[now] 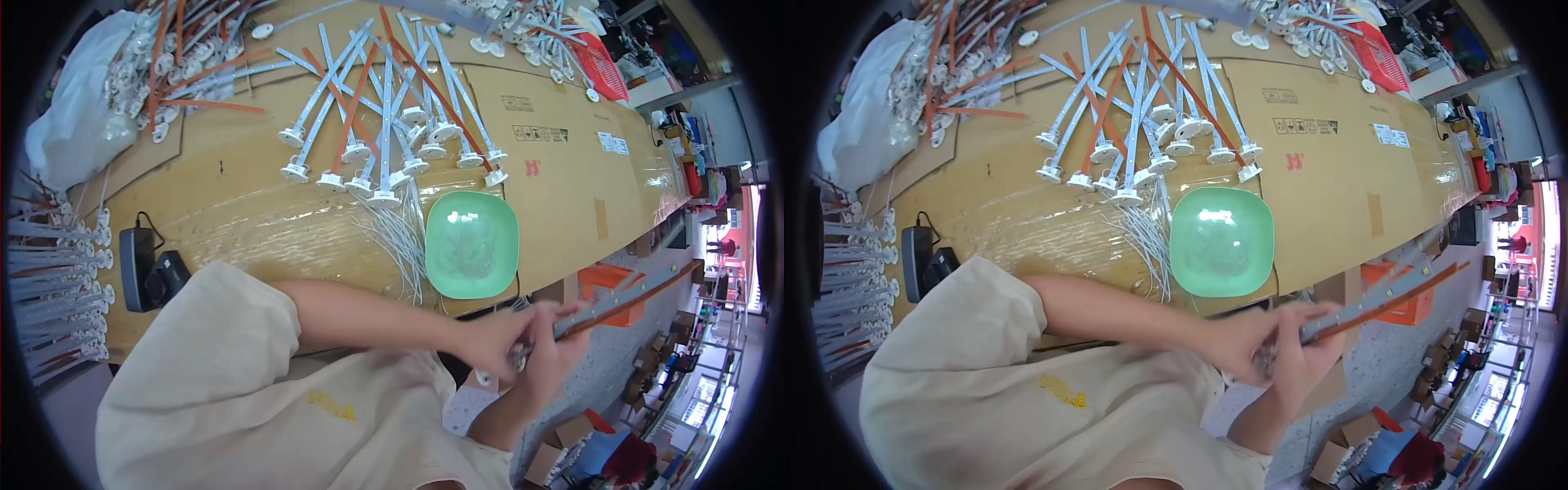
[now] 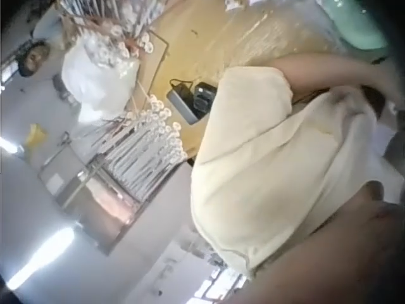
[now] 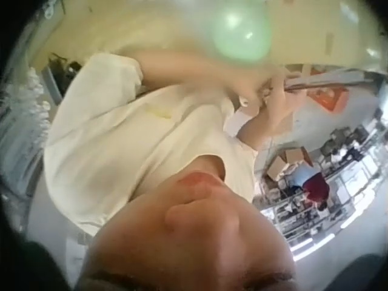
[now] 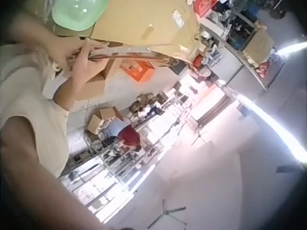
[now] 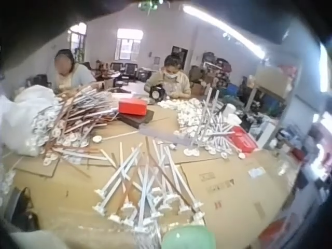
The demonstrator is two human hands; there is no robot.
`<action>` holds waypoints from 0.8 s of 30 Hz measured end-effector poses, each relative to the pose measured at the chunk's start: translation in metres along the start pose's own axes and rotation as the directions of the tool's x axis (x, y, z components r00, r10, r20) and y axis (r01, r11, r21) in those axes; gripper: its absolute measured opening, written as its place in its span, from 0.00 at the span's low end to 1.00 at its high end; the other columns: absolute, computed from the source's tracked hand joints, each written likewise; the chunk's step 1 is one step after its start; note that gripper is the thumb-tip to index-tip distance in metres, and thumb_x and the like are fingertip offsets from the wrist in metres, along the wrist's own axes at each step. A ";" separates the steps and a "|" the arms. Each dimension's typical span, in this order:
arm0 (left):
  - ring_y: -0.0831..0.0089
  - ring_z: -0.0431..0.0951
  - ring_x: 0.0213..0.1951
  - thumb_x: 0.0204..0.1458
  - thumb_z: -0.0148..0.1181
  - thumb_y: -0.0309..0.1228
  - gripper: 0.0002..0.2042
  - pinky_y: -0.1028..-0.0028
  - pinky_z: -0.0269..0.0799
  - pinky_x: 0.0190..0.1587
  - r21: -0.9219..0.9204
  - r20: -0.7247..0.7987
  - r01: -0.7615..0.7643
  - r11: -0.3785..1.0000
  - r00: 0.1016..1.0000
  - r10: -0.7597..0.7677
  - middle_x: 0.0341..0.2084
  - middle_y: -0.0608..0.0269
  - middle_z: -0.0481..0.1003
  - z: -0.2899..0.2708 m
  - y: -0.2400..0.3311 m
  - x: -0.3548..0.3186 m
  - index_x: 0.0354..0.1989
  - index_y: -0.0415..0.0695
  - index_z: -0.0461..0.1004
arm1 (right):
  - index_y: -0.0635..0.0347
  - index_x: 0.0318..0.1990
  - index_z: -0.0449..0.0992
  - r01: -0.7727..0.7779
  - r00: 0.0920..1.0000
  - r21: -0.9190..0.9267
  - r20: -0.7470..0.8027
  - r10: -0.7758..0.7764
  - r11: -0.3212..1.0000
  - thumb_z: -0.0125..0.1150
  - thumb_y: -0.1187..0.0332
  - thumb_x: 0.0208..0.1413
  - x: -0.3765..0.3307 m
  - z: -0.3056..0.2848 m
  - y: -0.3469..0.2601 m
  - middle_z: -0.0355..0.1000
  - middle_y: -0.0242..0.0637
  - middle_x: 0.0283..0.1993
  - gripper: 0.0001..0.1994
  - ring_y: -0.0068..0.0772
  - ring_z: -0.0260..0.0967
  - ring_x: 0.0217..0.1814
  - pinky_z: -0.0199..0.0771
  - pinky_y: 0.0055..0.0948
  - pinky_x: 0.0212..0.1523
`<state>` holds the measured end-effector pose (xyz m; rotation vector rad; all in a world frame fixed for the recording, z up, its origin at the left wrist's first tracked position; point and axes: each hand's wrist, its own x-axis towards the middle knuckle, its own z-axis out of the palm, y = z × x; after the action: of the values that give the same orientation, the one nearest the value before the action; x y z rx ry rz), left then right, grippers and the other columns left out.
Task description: Assembling small electronic parts with wires, packing finished sets into a cardboard box, and scooping plastic granules into a container.
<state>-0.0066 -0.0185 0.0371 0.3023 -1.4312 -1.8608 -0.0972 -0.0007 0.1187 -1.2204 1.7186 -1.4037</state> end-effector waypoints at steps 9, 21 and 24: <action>0.68 0.72 0.49 0.44 0.62 0.27 0.28 0.67 0.70 0.50 0.292 -0.503 0.232 0.928 0.862 -0.057 0.44 0.52 0.72 -0.046 0.130 -0.081 0.56 0.39 0.62 | 0.62 0.40 0.67 0.331 0.737 0.207 0.552 -0.390 0.921 0.59 0.73 0.55 -0.011 0.110 -0.074 0.66 0.27 0.32 0.08 0.16 0.63 0.35 0.66 0.22 0.33; 0.67 0.72 0.39 0.50 0.56 0.22 0.10 0.67 0.69 0.48 0.386 -0.715 -0.036 0.922 0.620 0.324 0.35 0.56 0.70 -0.078 0.109 -0.187 0.40 0.40 0.65 | 0.65 0.45 0.65 0.434 0.364 0.357 0.770 -0.524 0.827 0.60 0.72 0.46 -0.103 0.199 -0.072 0.70 0.54 0.39 0.18 0.58 0.69 0.41 0.69 0.47 0.41; 0.67 0.71 0.37 0.50 0.55 0.21 0.09 0.67 0.68 0.47 0.407 -0.697 -0.167 0.898 0.578 0.424 0.34 0.57 0.70 -0.100 0.101 -0.193 0.38 0.41 0.64 | 0.69 0.47 0.67 0.560 0.136 0.405 0.815 -0.563 0.723 0.64 0.64 0.46 -0.080 0.200 -0.091 0.69 0.53 0.44 0.23 0.55 0.66 0.49 0.68 0.44 0.48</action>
<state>0.2275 0.0313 0.0456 0.8471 -1.0309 -0.9872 0.1350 -0.0108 0.1464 -2.2299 0.3922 -0.6690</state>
